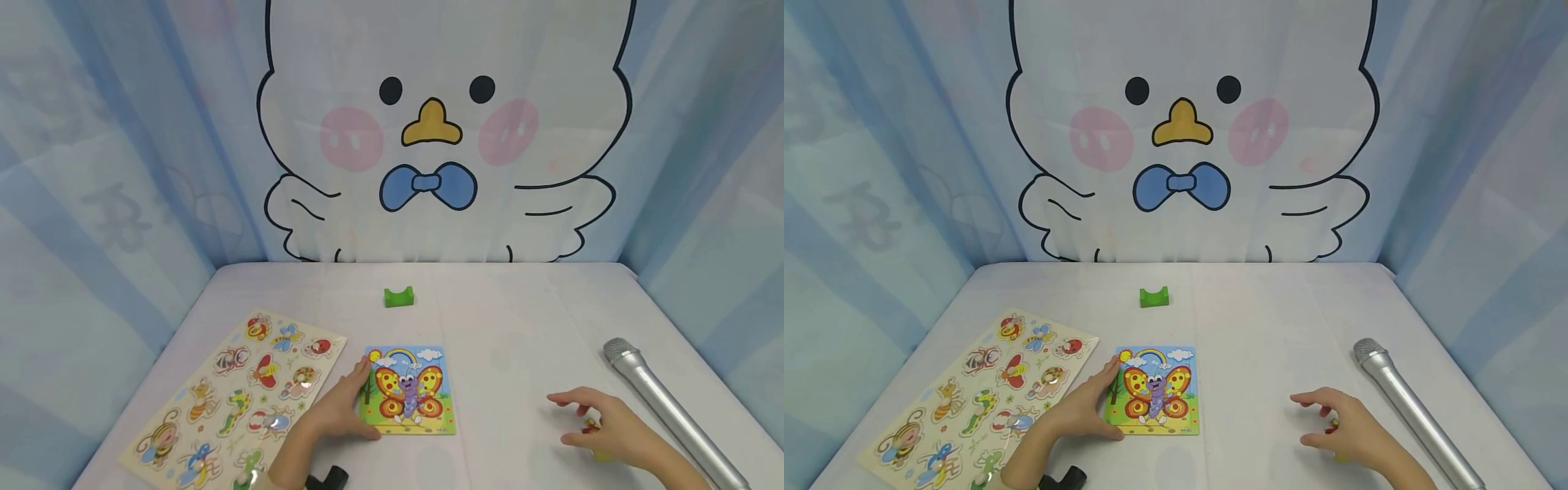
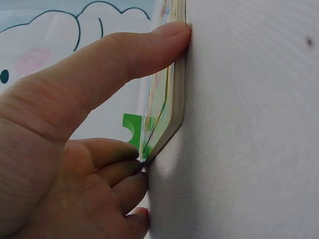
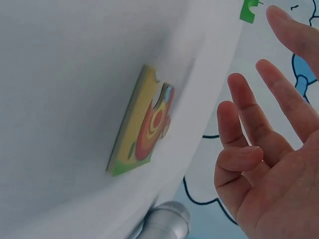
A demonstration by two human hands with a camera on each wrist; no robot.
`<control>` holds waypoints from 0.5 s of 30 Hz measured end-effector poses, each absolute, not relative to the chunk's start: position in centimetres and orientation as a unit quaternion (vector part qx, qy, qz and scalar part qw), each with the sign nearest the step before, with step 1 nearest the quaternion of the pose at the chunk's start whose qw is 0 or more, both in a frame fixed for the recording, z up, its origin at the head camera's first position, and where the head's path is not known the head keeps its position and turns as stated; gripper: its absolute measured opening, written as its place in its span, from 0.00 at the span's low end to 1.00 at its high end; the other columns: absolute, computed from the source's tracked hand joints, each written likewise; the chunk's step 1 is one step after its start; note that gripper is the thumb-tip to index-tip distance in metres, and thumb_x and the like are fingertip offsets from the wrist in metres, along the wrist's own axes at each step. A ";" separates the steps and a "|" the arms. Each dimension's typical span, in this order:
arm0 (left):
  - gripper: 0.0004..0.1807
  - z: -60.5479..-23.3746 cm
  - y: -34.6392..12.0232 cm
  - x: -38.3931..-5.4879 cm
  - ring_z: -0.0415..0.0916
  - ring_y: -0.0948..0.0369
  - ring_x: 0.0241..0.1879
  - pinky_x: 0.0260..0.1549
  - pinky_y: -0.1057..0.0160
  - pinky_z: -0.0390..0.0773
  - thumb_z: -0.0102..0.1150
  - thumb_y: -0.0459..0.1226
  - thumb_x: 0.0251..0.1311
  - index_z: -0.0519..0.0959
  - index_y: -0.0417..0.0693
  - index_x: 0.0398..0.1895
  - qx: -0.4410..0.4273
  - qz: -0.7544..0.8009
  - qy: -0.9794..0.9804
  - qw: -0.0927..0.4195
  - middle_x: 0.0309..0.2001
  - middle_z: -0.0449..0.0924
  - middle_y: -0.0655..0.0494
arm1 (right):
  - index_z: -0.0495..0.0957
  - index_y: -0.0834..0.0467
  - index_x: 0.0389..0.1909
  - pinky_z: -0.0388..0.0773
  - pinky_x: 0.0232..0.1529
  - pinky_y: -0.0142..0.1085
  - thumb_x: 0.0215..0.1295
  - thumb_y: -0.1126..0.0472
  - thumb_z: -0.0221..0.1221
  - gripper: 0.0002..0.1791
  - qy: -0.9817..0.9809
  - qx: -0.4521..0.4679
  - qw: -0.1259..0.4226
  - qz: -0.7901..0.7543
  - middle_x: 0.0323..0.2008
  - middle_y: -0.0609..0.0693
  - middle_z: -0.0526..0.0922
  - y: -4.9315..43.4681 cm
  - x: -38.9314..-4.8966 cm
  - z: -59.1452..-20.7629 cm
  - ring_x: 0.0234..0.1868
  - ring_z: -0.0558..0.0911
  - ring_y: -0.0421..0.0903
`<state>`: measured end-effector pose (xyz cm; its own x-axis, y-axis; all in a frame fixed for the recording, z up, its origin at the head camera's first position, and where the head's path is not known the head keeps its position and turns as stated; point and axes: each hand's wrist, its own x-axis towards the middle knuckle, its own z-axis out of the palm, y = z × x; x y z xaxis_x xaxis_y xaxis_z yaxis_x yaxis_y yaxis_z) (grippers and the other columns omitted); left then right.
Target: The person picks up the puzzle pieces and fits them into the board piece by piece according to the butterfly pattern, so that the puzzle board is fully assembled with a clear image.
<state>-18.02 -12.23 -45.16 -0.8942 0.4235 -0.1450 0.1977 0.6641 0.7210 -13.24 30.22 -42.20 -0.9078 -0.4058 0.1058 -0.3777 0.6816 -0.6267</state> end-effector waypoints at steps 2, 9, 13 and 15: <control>0.63 -45.1 -12.2 -18.0 0.41 0.46 0.69 0.65 0.45 0.45 0.77 0.45 0.28 0.50 0.34 0.68 0.174 0.372 0.899 0.151 0.71 0.42 0.42 | 0.77 0.55 0.49 0.68 0.23 0.28 0.43 0.53 0.70 0.29 0.920 -0.202 0.020 -0.334 0.41 0.50 0.79 31.1 -13.0 -42.4 0.32 0.69 0.36; 0.63 -45.0 -12.2 -18.0 0.41 0.47 0.69 0.65 0.45 0.45 0.77 0.45 0.28 0.50 0.34 0.69 0.168 0.370 0.901 0.151 0.71 0.42 0.42 | 0.79 0.52 0.46 0.68 0.25 0.28 0.36 0.58 0.73 0.29 0.929 -0.210 -0.028 -0.304 0.40 0.35 0.78 33.3 -12.4 -43.7 0.32 0.68 0.32; 0.63 -45.0 -12.2 -17.9 0.41 0.46 0.69 0.65 0.45 0.44 0.77 0.44 0.28 0.50 0.34 0.68 0.169 0.372 0.900 0.152 0.71 0.42 0.42 | 0.79 0.53 0.45 0.69 0.26 0.28 0.31 0.59 0.74 0.31 0.936 -0.208 -0.029 -0.282 0.36 0.36 0.78 34.3 -12.1 -44.2 0.32 0.68 0.30; 0.63 -45.0 -12.2 -17.9 0.41 0.46 0.69 0.65 0.45 0.44 0.76 0.44 0.28 0.49 0.34 0.68 0.170 0.373 0.899 0.153 0.71 0.42 0.42 | 0.79 0.54 0.45 0.70 0.27 0.28 0.29 0.59 0.74 0.32 0.936 -0.213 -0.026 -0.278 0.35 0.36 0.77 34.7 -11.9 -44.3 0.32 0.68 0.29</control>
<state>-17.91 -12.18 -44.97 -0.8956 0.4192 -0.1493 0.1907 0.6646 0.7224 -11.90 34.66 -44.34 -0.9079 -0.3847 0.1668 -0.4133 0.7543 -0.5101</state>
